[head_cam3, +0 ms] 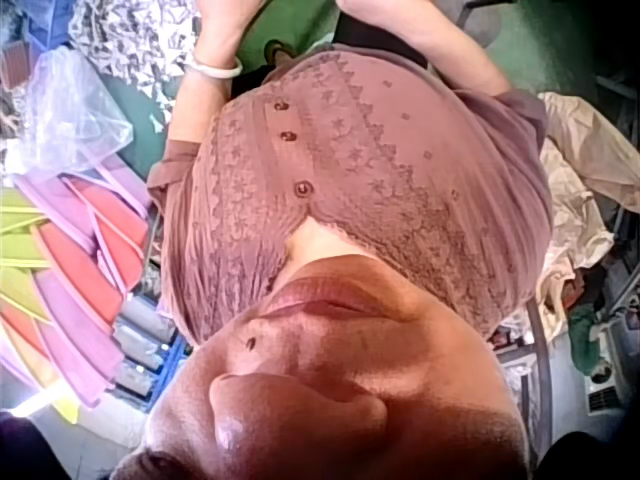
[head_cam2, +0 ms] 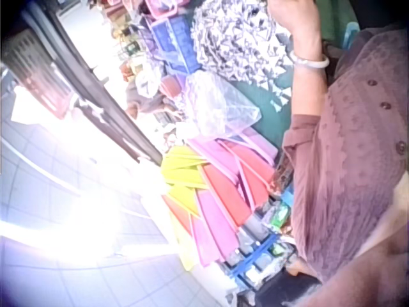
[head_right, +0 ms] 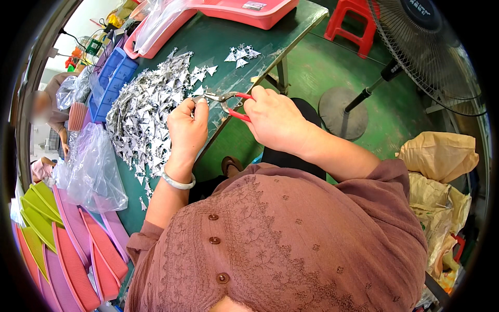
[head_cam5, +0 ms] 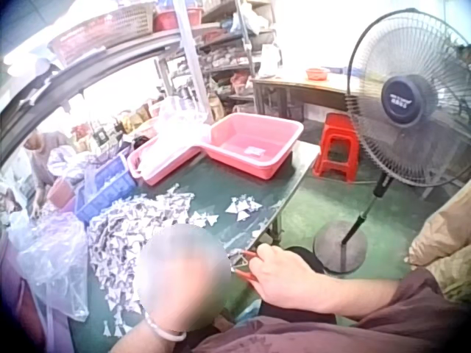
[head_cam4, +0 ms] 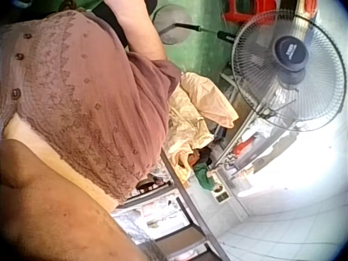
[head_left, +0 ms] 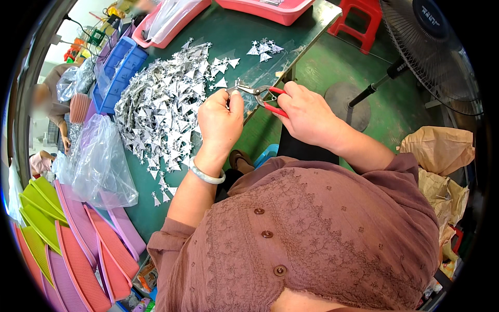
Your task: The person picks up star-shaped metal objects from a pile on a table and uses a pair of red-handled pliers to trim small protrusions from their edges.
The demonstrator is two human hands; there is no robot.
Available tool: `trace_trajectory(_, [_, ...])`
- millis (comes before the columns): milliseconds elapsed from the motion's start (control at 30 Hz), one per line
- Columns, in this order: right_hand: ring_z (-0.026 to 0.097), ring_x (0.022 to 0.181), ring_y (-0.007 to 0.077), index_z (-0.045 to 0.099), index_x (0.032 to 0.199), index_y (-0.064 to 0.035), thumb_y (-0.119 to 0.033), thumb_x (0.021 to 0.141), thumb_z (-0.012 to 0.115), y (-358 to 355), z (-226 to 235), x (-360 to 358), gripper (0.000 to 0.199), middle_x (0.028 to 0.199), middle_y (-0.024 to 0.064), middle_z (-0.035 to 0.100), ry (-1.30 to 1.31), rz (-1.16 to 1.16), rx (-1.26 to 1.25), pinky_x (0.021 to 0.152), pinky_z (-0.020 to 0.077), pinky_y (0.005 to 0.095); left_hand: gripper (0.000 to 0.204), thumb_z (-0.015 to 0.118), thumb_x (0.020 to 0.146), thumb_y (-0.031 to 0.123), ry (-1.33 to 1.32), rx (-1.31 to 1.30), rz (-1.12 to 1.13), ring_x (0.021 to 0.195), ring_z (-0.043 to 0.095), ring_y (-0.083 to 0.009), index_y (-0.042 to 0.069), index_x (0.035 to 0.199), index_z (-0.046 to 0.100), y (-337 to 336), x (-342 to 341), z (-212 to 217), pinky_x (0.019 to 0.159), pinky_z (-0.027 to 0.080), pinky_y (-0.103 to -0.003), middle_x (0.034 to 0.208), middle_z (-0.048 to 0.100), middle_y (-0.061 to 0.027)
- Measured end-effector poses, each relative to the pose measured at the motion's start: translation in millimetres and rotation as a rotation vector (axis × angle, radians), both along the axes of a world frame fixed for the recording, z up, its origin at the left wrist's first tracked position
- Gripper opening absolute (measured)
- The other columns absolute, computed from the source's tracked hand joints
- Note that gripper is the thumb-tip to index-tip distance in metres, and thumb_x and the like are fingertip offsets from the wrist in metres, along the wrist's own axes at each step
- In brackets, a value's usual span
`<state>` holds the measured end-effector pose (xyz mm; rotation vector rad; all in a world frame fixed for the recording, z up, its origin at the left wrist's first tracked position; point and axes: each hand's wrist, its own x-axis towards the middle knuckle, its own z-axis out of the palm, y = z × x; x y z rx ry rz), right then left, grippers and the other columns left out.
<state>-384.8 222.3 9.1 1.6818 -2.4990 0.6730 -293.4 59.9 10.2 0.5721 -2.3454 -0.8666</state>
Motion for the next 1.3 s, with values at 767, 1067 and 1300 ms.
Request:
trace_trajectory(767, [0.055, 0.076, 0.0297, 0.056, 0.077, 0.0013, -0.013, 0.072, 0.057, -4, 11, 3, 0.015, 0.084, 0.0169, 0.05, -0.065, 0.001, 0.104, 0.066, 0.0468, 0.0365, 0.027, 0.055, 0.077, 0.016, -0.003, -0.116, 0.032, 0.046, 0.048, -0.0305, 0.001, 0.056, 0.048, 1, 1, -1, 0.044, 0.037, -0.037, 0.052, 0.049, -0.0146])
trace_trajectory(1067, [0.054, 0.072, 0.0328, 0.055, 0.075, 0.0021, -0.02, 0.081, 0.053, -12, -9, -1, 0.023, 0.08, 0.018, 0.052, -0.379, 0.075, -0.009, 0.063, 0.0438, 0.0399, 0.024, 0.055, 0.077, 0.015, 0.068, -0.253, 0.022, 0.05, 0.048, -0.0307, 0.002, 0.058, 0.048, -1, -2, 1, 0.046, 0.037, -0.039, 0.054, 0.048, -0.0139])
trace_trajectory(1300, [0.045, 0.054, 0.0126, 0.052, 0.073, -0.0007, -0.018, 0.083, 0.053, -15, -19, -2, 0.021, 0.065, 0.0042, 0.051, -1.006, 0.109, -0.007, 0.053, 0.0385, 0.0283, 0.025, 0.055, 0.078, 0.014, 0.063, -0.252, -0.001, 0.049, 0.047, -0.0306, 0.003, 0.057, 0.046, -4, -2, -1, 0.046, 0.036, -0.039, 0.053, 0.047, -0.0133])
